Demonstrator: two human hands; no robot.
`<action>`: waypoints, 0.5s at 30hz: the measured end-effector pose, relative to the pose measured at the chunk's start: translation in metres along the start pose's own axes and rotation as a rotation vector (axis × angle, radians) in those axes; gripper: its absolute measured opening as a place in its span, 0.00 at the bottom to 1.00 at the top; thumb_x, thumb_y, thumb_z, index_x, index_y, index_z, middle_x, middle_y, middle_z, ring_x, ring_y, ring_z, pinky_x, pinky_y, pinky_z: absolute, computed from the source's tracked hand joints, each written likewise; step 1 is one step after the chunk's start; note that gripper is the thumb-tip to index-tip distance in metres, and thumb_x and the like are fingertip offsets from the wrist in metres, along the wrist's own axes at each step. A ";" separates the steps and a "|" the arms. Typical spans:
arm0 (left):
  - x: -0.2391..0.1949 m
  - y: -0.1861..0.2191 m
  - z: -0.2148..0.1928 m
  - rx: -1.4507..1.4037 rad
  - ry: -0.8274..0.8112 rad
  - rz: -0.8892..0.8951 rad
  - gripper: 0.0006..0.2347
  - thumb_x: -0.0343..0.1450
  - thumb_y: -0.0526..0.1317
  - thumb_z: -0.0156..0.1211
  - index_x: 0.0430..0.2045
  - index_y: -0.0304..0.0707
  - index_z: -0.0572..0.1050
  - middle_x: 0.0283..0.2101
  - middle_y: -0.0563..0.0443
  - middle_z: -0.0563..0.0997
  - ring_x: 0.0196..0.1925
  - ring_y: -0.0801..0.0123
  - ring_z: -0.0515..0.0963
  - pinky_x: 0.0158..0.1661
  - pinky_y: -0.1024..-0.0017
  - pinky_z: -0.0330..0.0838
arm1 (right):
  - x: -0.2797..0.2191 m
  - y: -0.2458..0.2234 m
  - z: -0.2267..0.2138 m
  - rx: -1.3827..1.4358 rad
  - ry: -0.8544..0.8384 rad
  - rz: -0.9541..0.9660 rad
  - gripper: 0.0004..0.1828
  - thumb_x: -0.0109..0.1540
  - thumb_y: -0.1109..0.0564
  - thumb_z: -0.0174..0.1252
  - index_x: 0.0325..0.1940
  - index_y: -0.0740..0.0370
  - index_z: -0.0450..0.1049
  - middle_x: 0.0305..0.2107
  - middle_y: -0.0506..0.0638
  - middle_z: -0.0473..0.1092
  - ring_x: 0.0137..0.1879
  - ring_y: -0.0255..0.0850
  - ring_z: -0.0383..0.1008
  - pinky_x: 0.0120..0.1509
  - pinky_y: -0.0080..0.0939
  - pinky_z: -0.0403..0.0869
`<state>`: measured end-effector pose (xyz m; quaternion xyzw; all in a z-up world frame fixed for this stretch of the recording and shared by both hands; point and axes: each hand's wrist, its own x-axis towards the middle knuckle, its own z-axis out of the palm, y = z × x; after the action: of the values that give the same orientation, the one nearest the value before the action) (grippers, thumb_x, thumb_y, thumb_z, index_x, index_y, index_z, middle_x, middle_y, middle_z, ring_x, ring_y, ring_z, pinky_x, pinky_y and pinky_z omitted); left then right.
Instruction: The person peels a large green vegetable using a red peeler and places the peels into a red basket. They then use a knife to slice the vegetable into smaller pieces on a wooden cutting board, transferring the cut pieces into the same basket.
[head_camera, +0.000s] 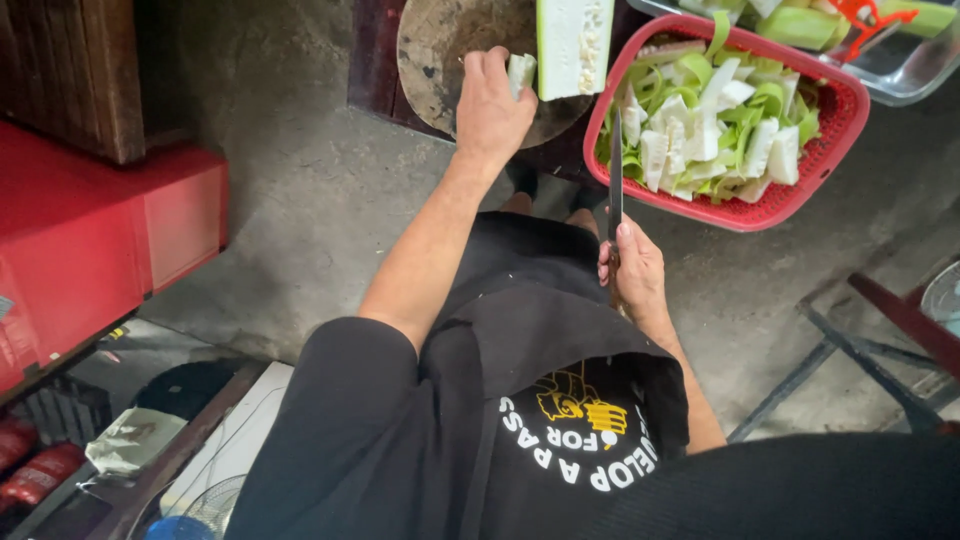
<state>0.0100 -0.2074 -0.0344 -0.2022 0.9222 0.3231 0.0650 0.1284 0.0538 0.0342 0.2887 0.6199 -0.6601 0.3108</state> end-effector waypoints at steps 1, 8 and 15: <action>0.002 -0.003 0.003 0.046 0.001 0.024 0.19 0.69 0.39 0.64 0.52 0.31 0.69 0.50 0.42 0.69 0.48 0.53 0.78 0.42 0.58 0.78 | -0.001 0.003 -0.001 0.022 -0.010 0.002 0.23 0.73 0.45 0.47 0.67 0.56 0.73 0.19 0.47 0.65 0.19 0.31 0.62 0.21 0.29 0.62; -0.049 0.038 -0.037 -0.132 -0.335 -0.350 0.13 0.65 0.40 0.55 0.38 0.48 0.59 0.37 0.42 0.80 0.35 0.43 0.78 0.35 0.52 0.65 | -0.008 0.027 -0.022 0.096 0.019 0.007 0.26 0.72 0.44 0.48 0.71 0.58 0.71 0.20 0.47 0.66 0.21 0.32 0.65 0.24 0.29 0.66; -0.066 0.079 0.054 -1.434 -0.735 -0.427 0.26 0.62 0.25 0.60 0.59 0.36 0.73 0.38 0.42 0.80 0.32 0.63 0.81 0.24 0.72 0.74 | -0.017 0.044 -0.045 0.196 0.086 -0.232 0.24 0.74 0.50 0.48 0.72 0.61 0.68 0.24 0.55 0.68 0.23 0.39 0.69 0.22 0.35 0.70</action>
<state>0.0366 -0.0962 -0.0153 -0.2466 0.3548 0.8582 0.2772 0.1726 0.0981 0.0166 0.2723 0.5943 -0.7360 0.1758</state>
